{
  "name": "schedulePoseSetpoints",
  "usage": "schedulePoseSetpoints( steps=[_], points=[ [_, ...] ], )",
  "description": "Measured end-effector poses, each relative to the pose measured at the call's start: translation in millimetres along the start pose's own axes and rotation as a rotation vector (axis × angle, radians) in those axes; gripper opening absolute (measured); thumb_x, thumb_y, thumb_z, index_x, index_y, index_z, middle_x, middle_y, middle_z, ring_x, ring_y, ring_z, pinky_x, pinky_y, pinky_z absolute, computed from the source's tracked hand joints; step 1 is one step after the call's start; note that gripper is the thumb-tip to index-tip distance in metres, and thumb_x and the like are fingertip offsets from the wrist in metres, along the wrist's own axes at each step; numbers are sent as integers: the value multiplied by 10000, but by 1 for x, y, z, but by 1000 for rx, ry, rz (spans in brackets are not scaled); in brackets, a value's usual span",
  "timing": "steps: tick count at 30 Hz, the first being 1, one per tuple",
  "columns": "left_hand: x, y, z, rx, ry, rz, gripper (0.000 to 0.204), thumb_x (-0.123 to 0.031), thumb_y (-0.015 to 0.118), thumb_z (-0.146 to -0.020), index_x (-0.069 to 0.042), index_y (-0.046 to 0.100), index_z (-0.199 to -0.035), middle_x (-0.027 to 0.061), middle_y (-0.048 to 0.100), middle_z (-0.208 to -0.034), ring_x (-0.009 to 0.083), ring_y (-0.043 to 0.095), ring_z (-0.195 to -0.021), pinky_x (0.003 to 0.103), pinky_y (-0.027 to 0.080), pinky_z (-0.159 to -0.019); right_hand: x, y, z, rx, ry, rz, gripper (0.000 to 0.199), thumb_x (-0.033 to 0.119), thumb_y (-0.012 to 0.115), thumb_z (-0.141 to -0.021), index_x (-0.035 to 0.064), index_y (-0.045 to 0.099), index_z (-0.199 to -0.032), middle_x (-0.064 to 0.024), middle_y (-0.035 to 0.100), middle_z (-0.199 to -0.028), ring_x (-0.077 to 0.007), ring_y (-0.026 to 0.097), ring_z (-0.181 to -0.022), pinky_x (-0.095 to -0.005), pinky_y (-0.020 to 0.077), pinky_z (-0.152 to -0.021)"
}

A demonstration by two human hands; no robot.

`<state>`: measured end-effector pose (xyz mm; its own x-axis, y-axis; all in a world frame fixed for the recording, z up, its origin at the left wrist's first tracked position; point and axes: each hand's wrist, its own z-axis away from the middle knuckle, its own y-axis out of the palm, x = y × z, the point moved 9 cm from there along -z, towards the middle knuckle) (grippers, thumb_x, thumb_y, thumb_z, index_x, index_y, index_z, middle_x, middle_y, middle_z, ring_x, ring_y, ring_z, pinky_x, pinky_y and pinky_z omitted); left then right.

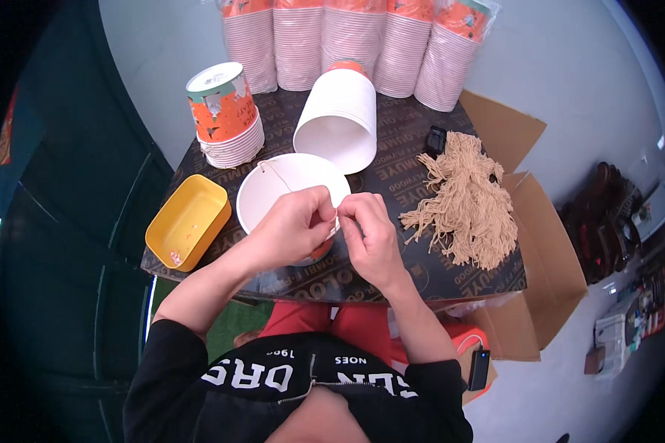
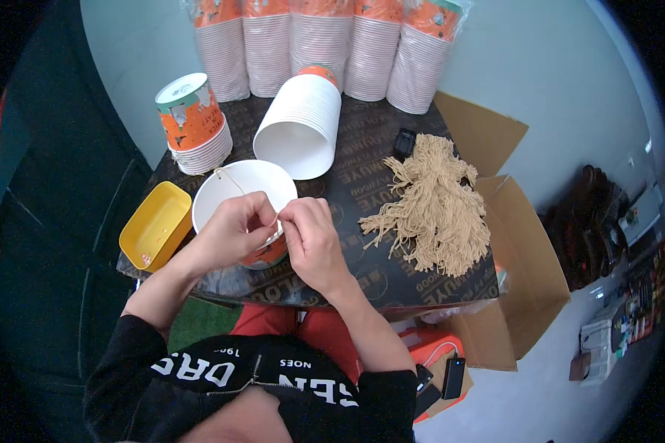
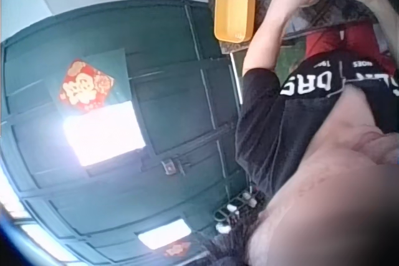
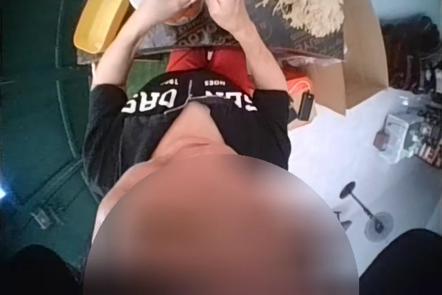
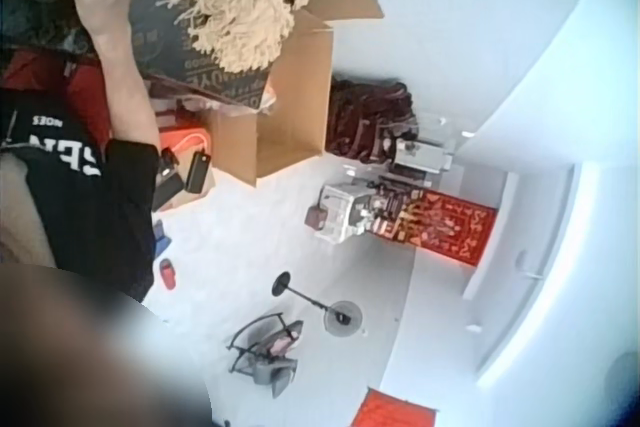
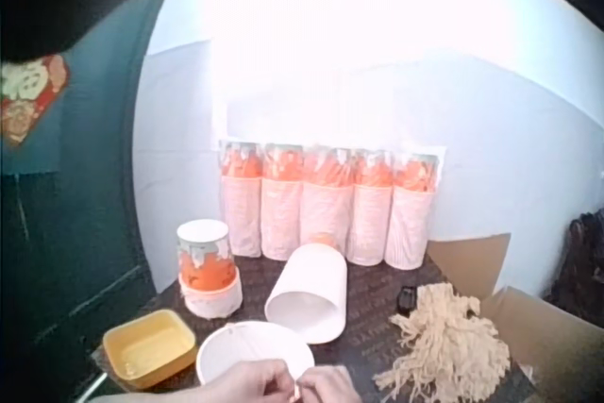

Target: Tying thin brown strings to the rims of paper cups to create handles or for packaging.

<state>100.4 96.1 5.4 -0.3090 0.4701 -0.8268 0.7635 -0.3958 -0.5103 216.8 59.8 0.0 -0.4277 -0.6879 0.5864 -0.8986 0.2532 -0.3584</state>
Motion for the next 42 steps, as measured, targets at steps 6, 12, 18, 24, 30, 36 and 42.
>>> schedulePoseSetpoints(
  steps=[6,12,18,24,30,36,42],
  points=[
    [-35,1,13,-179,364,-452,159,51,649,-817,-6,506,-856,154,598,-789,334,632,-693,388,492,-587,7,2,-1,47,-18,50,109,-26,610,-850,-9,625,-957,-137,578,-952,-326,522,-906,-397,450,-788],
    [-31,2,17,-234,372,-540,193,25,672,-816,-9,503,-901,166,608,-805,362,643,-710,427,506,-596,10,6,-5,144,16,99,145,-14,577,-874,-14,640,-1004,-140,550,-973,-324,490,-936,-401,430,-832],
    [-28,-2,18,-270,328,-511,165,-38,673,-834,1,532,-909,186,636,-789,375,661,-713,435,521,-605,3,7,-7,151,31,10,78,-10,585,-871,-13,612,-944,-144,545,-970,-324,501,-940,-401,432,-839],
    [-16,-9,9,-192,134,-329,120,-77,672,-860,3,589,-892,193,655,-720,373,682,-719,415,537,-626,-10,1,1,54,196,-189,81,-23,627,-864,-18,565,-915,-144,585,-1022,-305,601,-908,-371,493,-777],
    [-10,-7,4,-101,-27,-213,95,-65,644,-876,16,600,-896,192,665,-741,351,696,-724,389,531,-629,0,0,7,-21,66,-89,81,-22,608,-882,-18,545,-934,-170,586,-1066,-332,610,-928,-381,500,-798],
    [6,-16,0,-170,-54,-148,88,-63,600,-882,24,587,-875,188,657,-721,342,692,-743,402,523,-654,8,11,13,124,8,-95,78,-63,574,-869,-29,527,-922,-252,495,-1270,-378,552,-1072,-421,458,-944],
    [16,-21,-4,-209,-125,-150,94,-43,601,-886,25,569,-830,58,612,-691,113,592,-644,279,468,-564,9,7,18,98,-90,-6,50,-55,572,-873,-27,549,-907,-267,452,-1371,-330,564,-1029,-397,463,-938]
  ],
)
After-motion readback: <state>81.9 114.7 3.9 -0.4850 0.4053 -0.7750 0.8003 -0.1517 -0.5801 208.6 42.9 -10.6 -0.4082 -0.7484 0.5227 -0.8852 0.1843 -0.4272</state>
